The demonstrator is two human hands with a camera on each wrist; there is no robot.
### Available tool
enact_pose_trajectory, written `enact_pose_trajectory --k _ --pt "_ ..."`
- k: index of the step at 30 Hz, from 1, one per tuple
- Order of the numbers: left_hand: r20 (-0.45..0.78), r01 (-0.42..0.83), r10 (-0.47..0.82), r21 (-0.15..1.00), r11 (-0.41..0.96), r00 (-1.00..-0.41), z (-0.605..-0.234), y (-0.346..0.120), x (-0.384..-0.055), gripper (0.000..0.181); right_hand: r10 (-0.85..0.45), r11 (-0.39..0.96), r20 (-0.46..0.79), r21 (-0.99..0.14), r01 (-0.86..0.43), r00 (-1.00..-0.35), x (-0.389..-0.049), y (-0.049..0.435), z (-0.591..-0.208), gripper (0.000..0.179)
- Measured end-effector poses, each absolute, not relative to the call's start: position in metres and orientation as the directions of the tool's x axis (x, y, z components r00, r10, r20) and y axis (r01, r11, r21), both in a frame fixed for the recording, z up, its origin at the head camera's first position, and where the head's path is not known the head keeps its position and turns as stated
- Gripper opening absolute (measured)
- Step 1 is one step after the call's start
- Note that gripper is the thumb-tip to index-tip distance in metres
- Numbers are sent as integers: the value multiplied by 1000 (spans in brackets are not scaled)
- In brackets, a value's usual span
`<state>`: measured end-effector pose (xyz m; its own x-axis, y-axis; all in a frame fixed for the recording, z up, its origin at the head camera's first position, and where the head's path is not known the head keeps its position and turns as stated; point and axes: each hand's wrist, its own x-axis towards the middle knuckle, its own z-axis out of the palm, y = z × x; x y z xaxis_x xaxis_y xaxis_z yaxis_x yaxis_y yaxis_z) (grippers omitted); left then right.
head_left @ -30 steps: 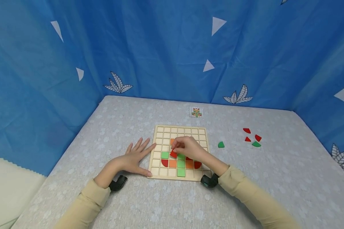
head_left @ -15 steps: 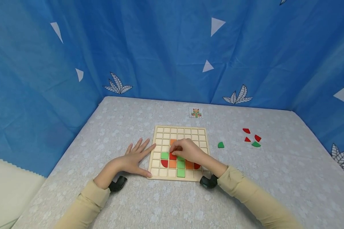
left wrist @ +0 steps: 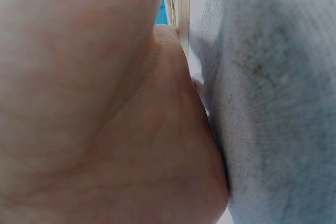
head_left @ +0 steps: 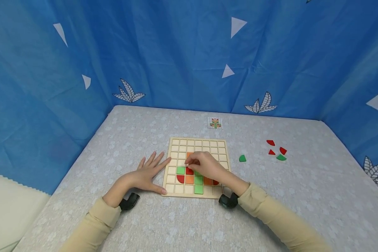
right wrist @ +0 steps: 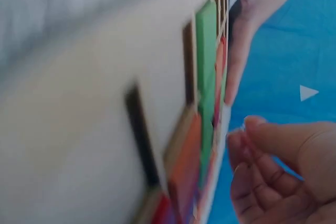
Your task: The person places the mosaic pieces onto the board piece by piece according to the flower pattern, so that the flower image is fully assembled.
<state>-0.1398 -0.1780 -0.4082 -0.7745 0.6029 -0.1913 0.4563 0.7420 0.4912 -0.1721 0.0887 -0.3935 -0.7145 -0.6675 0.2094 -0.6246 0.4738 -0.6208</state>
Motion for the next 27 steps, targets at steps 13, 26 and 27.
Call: enact_pose_trajectory --k 13,26,27 --pt "-178 464 606 490 738 -775 -409 -180 -139 111 -410 572 223 -692 -440 -884 -181 172 -368 15" --pt "-184 463 606 488 739 -773 -410 -178 -140 110 51 792 210 -604 -89 -976 -196 324 -409 28" --pt "-186 464 606 486 741 -773 -410 -178 -140 111 79 794 196 -606 -57 -977 -191 325 -403 27"
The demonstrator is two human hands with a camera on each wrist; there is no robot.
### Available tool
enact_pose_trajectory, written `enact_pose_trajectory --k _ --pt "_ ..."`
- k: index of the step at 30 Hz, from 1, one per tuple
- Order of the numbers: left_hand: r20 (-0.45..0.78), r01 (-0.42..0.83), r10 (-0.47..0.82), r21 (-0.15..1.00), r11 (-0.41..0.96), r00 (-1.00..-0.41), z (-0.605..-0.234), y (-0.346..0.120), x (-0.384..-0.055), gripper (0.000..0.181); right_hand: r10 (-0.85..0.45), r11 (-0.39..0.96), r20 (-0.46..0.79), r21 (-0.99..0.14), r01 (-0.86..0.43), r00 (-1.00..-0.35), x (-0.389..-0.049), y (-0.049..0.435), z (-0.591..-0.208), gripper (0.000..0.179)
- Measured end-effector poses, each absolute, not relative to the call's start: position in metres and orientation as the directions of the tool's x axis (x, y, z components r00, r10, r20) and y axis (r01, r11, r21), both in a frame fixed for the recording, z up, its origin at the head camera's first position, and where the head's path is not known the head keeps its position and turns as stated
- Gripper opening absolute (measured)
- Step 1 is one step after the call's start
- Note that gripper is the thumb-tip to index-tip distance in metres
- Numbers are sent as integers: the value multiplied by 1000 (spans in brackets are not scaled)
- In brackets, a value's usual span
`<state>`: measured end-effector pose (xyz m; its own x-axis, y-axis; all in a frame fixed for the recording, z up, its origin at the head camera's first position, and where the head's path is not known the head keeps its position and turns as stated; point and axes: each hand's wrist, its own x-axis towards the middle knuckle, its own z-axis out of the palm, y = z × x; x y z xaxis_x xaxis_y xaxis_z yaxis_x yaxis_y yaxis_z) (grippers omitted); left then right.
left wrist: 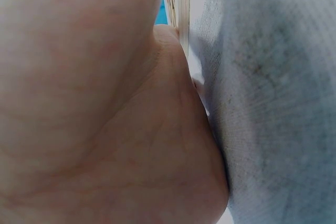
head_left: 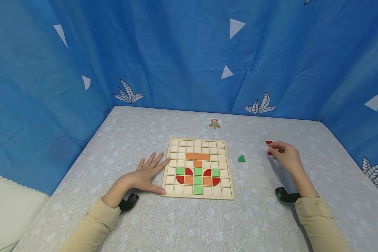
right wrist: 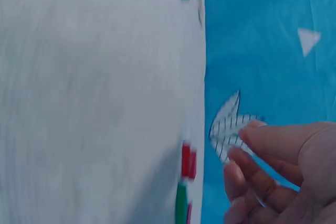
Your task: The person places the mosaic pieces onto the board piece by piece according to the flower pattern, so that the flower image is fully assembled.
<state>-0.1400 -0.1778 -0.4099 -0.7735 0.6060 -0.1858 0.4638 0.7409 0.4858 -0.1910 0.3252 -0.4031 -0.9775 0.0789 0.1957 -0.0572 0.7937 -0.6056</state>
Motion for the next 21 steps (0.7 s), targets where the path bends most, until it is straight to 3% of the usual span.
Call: enact_pose_trajectory --k 6,11,21 --pt "-200 463 603 473 750 -772 -411 -176 -142 111 169 836 169 -547 50 -971 -177 336 -392 33" --pt "-198 463 604 475 748 -772 -411 -176 -142 111 206 832 75 -539 134 -976 -179 346 -400 42" --pt "-201 454 597 478 752 -777 -410 -177 -141 111 159 851 89 -517 90 -983 -190 351 -409 28"
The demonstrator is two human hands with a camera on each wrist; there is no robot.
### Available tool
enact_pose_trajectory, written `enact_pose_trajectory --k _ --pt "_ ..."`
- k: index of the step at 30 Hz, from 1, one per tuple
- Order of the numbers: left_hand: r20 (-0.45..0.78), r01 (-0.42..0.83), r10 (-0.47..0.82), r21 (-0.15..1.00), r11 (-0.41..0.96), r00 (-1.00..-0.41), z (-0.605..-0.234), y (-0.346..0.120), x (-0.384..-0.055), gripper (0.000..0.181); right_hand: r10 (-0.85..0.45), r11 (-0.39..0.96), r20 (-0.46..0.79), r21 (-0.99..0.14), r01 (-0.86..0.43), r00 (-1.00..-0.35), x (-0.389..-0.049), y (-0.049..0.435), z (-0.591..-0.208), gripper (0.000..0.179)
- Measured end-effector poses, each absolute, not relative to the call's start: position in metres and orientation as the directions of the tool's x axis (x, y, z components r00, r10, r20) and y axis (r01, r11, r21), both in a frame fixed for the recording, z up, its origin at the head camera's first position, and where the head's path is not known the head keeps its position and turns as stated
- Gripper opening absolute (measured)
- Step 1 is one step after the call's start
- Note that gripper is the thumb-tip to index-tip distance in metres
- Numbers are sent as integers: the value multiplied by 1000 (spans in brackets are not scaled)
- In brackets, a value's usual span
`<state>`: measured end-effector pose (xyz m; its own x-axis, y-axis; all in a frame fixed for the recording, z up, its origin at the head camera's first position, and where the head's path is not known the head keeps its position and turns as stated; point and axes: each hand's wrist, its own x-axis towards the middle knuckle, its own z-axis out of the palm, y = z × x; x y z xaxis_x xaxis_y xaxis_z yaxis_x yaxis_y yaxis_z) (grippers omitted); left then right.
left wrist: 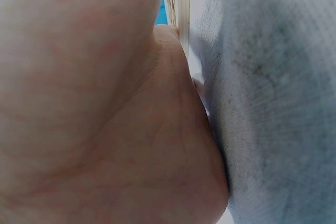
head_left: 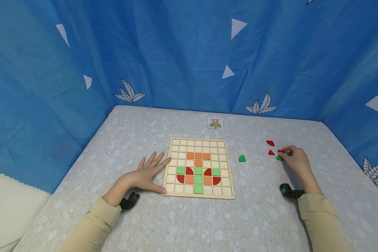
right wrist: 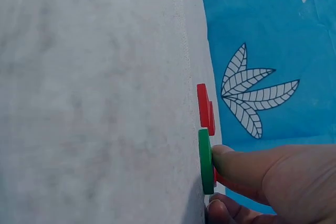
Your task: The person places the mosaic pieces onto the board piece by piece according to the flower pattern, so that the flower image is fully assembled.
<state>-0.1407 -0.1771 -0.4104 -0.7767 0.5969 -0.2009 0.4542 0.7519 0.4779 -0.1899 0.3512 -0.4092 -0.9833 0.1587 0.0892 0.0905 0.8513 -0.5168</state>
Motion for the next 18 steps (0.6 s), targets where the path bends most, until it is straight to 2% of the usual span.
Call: enact_pose_trajectory --k 8,18 --pt "-198 455 600 483 748 -775 -409 -179 -140 111 177 863 75 -491 118 -981 -195 346 -407 22" --pt "-195 458 602 483 746 -775 -408 -178 -141 111 204 841 -3 -512 176 -979 -190 347 -403 40"
